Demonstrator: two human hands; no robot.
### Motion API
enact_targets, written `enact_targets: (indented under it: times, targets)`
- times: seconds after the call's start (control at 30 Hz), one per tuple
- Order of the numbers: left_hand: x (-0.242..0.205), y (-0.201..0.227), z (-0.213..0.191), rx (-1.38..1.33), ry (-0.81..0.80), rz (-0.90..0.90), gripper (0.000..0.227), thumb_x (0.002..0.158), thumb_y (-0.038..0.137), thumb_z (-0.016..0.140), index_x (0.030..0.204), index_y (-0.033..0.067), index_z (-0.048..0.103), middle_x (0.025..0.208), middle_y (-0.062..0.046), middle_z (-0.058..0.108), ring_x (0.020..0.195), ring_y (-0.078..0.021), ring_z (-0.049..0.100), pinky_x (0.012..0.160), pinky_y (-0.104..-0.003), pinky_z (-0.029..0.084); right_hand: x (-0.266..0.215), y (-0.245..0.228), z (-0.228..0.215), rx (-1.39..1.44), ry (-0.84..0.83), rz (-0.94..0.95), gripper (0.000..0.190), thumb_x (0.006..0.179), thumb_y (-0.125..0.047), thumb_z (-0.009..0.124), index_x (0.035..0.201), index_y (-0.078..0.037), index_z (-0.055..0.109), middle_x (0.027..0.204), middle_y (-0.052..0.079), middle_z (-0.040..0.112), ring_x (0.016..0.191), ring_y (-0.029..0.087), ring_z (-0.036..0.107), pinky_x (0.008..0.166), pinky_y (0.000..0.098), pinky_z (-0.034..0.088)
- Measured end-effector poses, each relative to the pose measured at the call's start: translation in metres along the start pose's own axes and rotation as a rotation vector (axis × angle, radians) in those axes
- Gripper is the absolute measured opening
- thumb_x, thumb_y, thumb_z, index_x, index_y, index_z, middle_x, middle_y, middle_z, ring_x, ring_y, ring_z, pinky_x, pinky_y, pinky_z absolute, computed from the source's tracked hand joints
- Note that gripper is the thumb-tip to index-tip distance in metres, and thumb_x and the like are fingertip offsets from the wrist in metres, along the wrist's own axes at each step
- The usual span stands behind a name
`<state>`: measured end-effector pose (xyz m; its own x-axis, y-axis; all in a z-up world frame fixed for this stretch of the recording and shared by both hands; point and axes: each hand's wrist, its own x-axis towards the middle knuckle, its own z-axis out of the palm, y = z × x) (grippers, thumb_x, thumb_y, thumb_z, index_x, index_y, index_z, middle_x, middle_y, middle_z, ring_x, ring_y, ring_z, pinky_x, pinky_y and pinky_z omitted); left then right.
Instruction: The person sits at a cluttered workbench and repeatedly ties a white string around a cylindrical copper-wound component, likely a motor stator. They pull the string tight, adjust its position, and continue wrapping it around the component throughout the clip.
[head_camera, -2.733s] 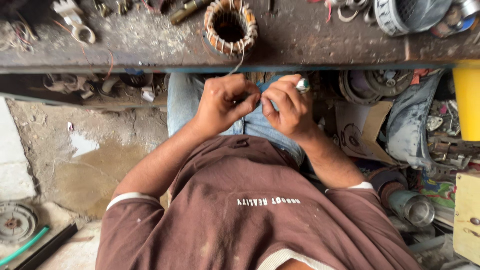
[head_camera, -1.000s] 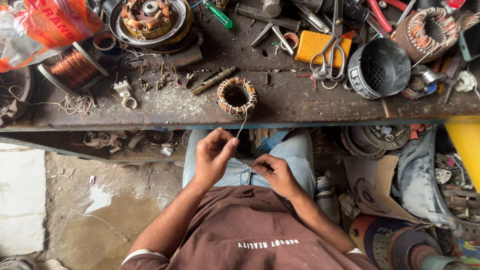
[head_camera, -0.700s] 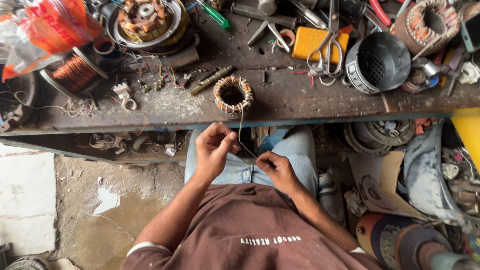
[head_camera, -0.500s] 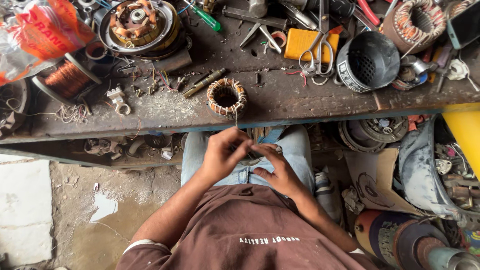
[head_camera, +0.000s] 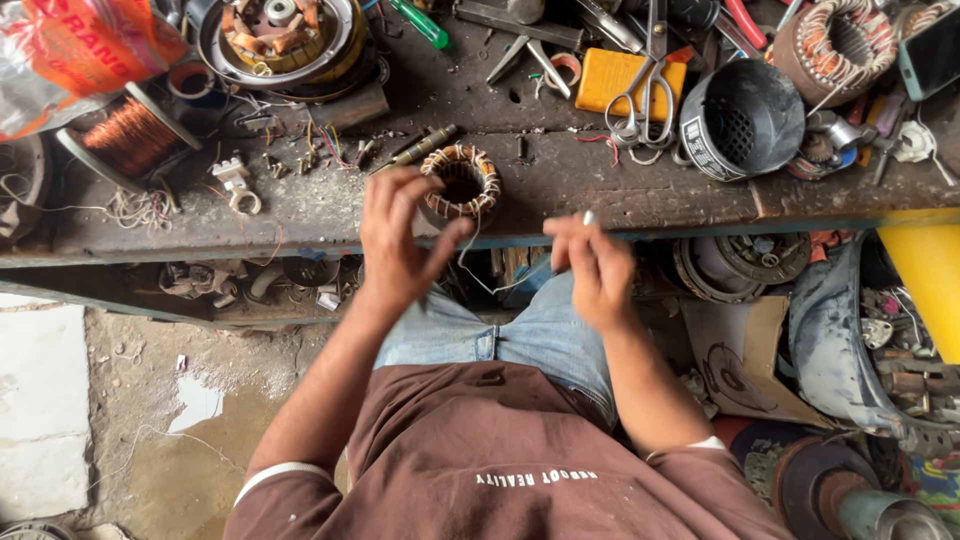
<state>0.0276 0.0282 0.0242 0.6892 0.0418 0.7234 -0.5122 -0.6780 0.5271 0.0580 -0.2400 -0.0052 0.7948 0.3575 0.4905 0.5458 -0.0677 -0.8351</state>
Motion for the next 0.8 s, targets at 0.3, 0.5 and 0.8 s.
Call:
enact_targets:
  times: [0.3,0.5,0.8]
  targets:
    - [0.024,-0.046,-0.002,-0.229,0.07,-0.178,0.058,0.096,0.032,0.079,0.137,0.0003,0.053,0.133,-0.016,0.056,0.125,-0.0294,0.058,0.106,-0.042,0.049,0.054,0.041,0.0,0.581,0.017,0.25,0.037,0.115,-0.033,0.049,0.12,0.0,0.065,0.088,0.006,0.062,0.083,0.014,0.058,0.078,0.0276,0.048]
    - [0.021,-0.048,-0.001,-0.346,-0.005,-0.32,0.054,0.096,0.035,0.079,0.131,0.0,0.059,0.122,-0.012,0.064,0.118,-0.0247,0.064,0.104,-0.037,0.052,0.052,0.045,-0.007,0.51,-0.058,0.39,0.037,0.111,-0.033,0.053,0.116,0.001,0.068,0.083,0.003,0.06,0.077,0.01,0.054,0.07,0.0247,0.045]
    - [0.027,-0.04,-0.002,-0.017,-0.165,-0.05,0.059,0.083,0.051,0.082,0.114,0.0022,0.07,0.116,-0.013,0.065,0.109,-0.0295,0.064,0.091,-0.042,0.053,0.061,0.04,-0.017,0.645,-0.182,0.429,0.036,0.11,-0.03,0.057,0.117,0.003,0.07,0.081,0.002,0.06,0.077,0.011,0.054,0.071,0.0257,0.045]
